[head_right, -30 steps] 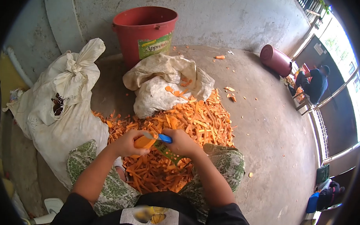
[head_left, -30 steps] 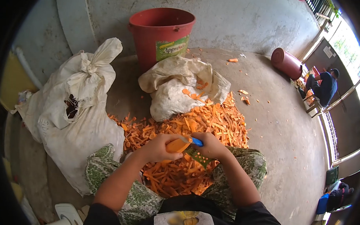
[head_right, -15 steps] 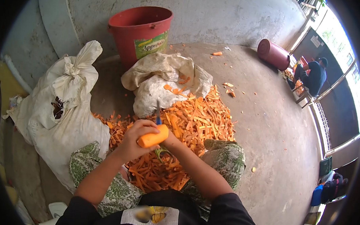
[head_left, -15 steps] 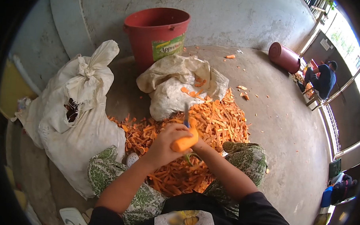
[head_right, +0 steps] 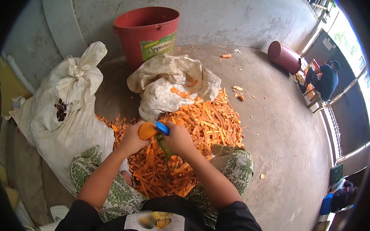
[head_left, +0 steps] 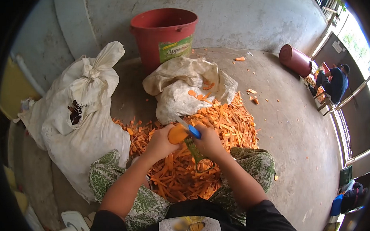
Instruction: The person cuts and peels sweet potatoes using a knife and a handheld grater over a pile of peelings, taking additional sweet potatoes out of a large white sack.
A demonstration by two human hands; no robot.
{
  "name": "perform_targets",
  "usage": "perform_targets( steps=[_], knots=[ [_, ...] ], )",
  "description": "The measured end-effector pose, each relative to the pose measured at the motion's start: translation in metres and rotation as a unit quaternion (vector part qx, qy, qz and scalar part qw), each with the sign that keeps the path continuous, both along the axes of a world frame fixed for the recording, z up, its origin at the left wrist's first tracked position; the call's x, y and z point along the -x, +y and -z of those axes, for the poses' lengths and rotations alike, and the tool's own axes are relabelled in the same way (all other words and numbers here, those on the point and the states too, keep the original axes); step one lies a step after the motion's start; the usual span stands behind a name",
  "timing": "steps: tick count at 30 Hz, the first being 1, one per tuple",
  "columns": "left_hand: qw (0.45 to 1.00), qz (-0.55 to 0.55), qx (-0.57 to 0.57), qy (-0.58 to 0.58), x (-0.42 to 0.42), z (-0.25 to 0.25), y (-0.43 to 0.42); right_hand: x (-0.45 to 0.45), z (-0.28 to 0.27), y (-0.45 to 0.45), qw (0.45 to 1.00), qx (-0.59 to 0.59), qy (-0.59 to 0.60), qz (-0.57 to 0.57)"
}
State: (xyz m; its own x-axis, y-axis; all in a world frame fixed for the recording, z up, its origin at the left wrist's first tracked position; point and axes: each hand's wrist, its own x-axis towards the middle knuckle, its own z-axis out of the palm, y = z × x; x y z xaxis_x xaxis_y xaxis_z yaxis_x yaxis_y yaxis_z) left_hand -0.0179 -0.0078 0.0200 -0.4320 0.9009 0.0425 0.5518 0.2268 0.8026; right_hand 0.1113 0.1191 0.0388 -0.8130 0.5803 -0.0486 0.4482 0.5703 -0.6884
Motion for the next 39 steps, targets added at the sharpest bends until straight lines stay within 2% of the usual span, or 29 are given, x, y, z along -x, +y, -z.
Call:
perform_targets(
  steps=[2, 6, 11, 15, 23, 24, 25, 26, 27, 30, 31, 33, 35, 38, 39],
  knots=[
    [0.997, -0.052, -0.049, -0.005, 0.003, 0.000, 0.003, -0.005, 0.001, -0.002, 1.000, 0.012, -0.008, -0.002],
    [0.997, -0.049, -0.052, -0.034, 0.005, -0.006, 0.005, -0.008, 0.000, -0.008, 0.999, 0.008, -0.025, -0.020],
    [0.997, -0.053, -0.049, -0.002, 0.004, -0.007, 0.006, -0.011, 0.001, -0.007, 0.999, 0.030, -0.028, -0.027],
    [0.998, -0.035, -0.046, 0.013, 0.005, -0.003, 0.007, -0.014, 0.005, -0.002, 0.998, 0.039, -0.041, -0.031],
    [0.987, 0.000, -0.147, 0.063, 0.001, -0.010, 0.002, -0.009, 0.031, 0.011, 0.996, 0.026, -0.085, -0.017],
    [0.987, -0.003, -0.148, 0.063, -0.002, -0.013, 0.001, -0.007, 0.035, 0.014, 0.991, 0.090, -0.099, 0.022],
    [0.970, 0.061, -0.203, 0.119, -0.006, -0.019, -0.003, -0.004, 0.042, 0.018, 0.980, 0.154, -0.110, 0.062],
    [0.942, 0.130, -0.254, 0.177, -0.010, -0.024, -0.006, -0.002, 0.061, 0.034, 0.972, 0.117, -0.183, 0.087],
    [0.942, 0.139, -0.250, 0.178, -0.015, -0.028, -0.008, -0.002, 0.083, 0.049, 0.957, 0.082, -0.254, 0.115],
    [0.969, 0.062, -0.239, -0.007, -0.024, -0.029, -0.013, -0.004, 0.086, 0.054, 0.962, 0.054, -0.248, 0.099],
    [0.969, 0.058, -0.241, -0.005, -0.020, -0.030, -0.014, -0.003, 0.083, 0.054, 0.965, 0.044, -0.244, 0.090],
    [0.979, 0.034, -0.189, -0.074, -0.012, -0.034, -0.019, -0.009, 0.078, 0.056, 0.965, 0.068, -0.226, 0.118],
    [0.980, 0.049, -0.176, -0.074, -0.010, -0.031, -0.019, -0.011, 0.060, 0.061, 0.972, -0.057, -0.187, 0.133],
    [0.977, 0.044, -0.202, -0.055, -0.014, -0.020, -0.018, -0.012, 0.041, 0.068, 0.973, -0.077, -0.124, 0.177],
    [0.986, 0.052, -0.087, -0.135, -0.012, -0.012, -0.019, -0.012, 0.034, 0.070, 0.974, -0.080, -0.093, 0.189]
  ],
)
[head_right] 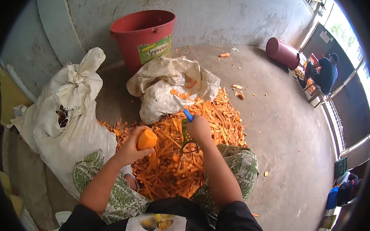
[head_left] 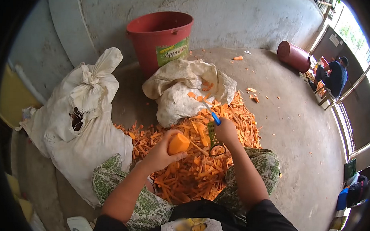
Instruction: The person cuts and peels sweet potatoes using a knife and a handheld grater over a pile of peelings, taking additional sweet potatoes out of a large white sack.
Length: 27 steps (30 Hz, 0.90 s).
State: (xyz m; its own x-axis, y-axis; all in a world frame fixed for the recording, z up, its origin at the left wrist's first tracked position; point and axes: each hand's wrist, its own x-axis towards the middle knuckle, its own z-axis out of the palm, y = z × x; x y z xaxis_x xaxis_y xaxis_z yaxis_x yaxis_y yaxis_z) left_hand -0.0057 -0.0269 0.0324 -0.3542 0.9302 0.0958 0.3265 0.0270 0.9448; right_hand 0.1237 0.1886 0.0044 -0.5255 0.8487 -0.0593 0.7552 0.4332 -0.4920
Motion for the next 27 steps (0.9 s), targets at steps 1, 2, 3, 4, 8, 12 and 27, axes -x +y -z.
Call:
perform_targets(
  steps=[1, 2, 3, 4, 8, 12, 27],
  knots=[
    [0.990, 0.030, 0.117, -0.071, 0.001, 0.007, -0.002, -0.002, -0.012, -0.001, 1.000, 0.004, 0.025, -0.004],
    [0.978, 0.084, 0.192, 0.018, 0.002, 0.012, -0.003, -0.004, -0.016, 0.000, 1.000, 0.004, 0.025, -0.004],
    [0.949, 0.136, 0.263, 0.108, 0.002, 0.019, -0.004, -0.005, -0.020, 0.002, 0.999, 0.014, 0.041, 0.008],
    [0.884, 0.253, 0.321, 0.227, 0.001, 0.033, -0.006, -0.005, -0.025, 0.005, 0.998, 0.023, 0.059, 0.018],
    [0.754, 0.439, 0.388, 0.297, 0.025, 0.054, -0.008, -0.010, -0.045, 0.003, 0.997, 0.023, 0.076, 0.008],
    [0.756, 0.173, 0.365, 0.515, 0.095, -0.102, 0.058, -0.015, -0.044, 0.007, 0.998, -0.002, 0.066, -0.008],
    [0.772, -0.255, 0.186, 0.552, 0.291, -0.020, -0.078, -0.024, -0.043, 0.011, 0.998, -0.002, 0.066, 0.002]
  ],
)
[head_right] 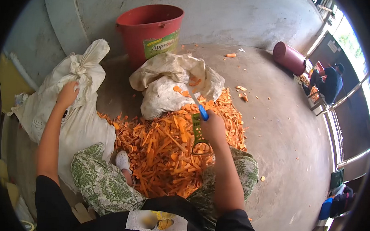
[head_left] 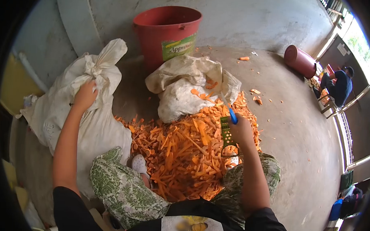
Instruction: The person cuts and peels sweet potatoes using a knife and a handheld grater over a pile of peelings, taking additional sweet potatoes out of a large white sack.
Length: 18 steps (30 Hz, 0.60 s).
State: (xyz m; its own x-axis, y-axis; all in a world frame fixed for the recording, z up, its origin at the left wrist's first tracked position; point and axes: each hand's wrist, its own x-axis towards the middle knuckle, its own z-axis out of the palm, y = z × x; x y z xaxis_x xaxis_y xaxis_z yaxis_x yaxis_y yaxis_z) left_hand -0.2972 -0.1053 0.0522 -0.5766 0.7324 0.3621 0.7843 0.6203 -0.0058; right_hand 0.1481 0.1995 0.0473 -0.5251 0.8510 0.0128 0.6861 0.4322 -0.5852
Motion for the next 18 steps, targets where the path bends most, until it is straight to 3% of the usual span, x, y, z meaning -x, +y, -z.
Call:
perform_targets(
  steps=[2, 5, 7, 8, 13, 15, 18],
  knots=[
    [0.972, -0.175, 0.010, -0.155, 0.044, 0.059, -0.059, 0.001, 0.006, 0.000, 1.000, -0.016, -0.010, 0.005],
    [0.967, -0.214, -0.030, -0.133, 0.067, 0.115, -0.117, 0.005, 0.013, -0.001, 1.000, -0.005, -0.023, -0.004],
    [0.940, -0.254, -0.019, -0.229, 0.053, 0.121, -0.123, 0.009, 0.018, -0.003, 0.999, -0.014, -0.036, -0.012],
    [0.945, -0.226, -0.018, -0.237, 0.063, 0.140, -0.132, 0.011, 0.018, -0.005, 0.999, -0.014, -0.039, -0.018],
    [0.928, -0.240, -0.005, -0.283, 0.059, 0.137, -0.114, 0.026, 0.030, -0.010, 0.996, -0.020, -0.078, -0.049],
    [0.941, -0.198, -0.113, -0.251, 0.077, 0.155, -0.115, 0.034, 0.033, -0.013, 0.993, -0.040, -0.094, -0.058],
    [0.936, -0.207, -0.100, -0.269, 0.112, 0.174, -0.124, 0.042, 0.045, -0.010, 0.992, -0.048, -0.098, -0.068]
  ],
)
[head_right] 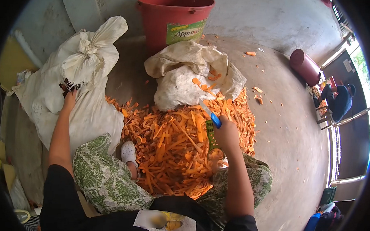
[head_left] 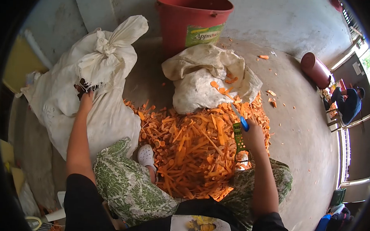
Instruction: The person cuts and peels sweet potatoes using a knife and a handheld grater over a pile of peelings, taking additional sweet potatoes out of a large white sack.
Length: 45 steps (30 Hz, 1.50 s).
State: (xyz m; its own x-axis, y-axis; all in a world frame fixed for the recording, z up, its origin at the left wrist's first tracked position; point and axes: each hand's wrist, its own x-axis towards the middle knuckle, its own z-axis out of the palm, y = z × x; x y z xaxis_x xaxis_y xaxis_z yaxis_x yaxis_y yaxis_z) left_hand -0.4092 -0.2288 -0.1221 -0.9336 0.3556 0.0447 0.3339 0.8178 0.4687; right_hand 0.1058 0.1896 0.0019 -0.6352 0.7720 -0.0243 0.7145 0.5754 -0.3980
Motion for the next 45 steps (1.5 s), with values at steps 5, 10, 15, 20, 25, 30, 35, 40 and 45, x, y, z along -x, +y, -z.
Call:
perform_targets(
  steps=[5, 10, 15, 20, 25, 30, 35, 40, 45],
  knots=[
    [0.986, -0.078, 0.037, 0.144, 0.017, 0.038, 0.002, 0.014, 0.003, -0.003, 1.000, 0.013, -0.011, -0.004],
    [0.975, -0.096, 0.034, 0.195, 0.064, 0.067, 0.010, 0.025, 0.013, -0.004, 1.000, 0.011, -0.011, -0.015],
    [0.971, -0.015, 0.235, -0.032, 0.099, 0.092, 0.022, 0.029, 0.021, -0.002, 0.999, 0.014, -0.040, -0.012],
    [0.984, -0.019, 0.174, 0.021, 0.150, 0.159, -0.001, 0.034, 0.027, -0.004, 0.998, 0.020, -0.057, -0.016],
    [0.988, -0.005, 0.149, 0.038, 0.173, 0.189, -0.015, 0.036, 0.034, -0.002, 0.997, 0.016, -0.077, -0.019],
    [0.973, -0.047, 0.225, -0.030, 0.140, 0.142, 0.007, 0.032, 0.033, -0.002, 0.998, 0.009, -0.038, -0.044],
    [0.965, -0.055, 0.252, -0.054, 0.136, 0.135, 0.009, 0.030, 0.033, -0.004, 0.998, 0.016, -0.048, -0.034],
    [0.959, -0.063, 0.268, -0.069, 0.136, 0.126, 0.013, 0.030, 0.032, -0.007, 0.997, 0.011, -0.060, -0.039],
    [0.967, -0.026, 0.248, -0.042, 0.122, 0.103, 0.013, 0.031, 0.034, -0.005, 0.998, 0.017, -0.047, -0.042]
  ],
)
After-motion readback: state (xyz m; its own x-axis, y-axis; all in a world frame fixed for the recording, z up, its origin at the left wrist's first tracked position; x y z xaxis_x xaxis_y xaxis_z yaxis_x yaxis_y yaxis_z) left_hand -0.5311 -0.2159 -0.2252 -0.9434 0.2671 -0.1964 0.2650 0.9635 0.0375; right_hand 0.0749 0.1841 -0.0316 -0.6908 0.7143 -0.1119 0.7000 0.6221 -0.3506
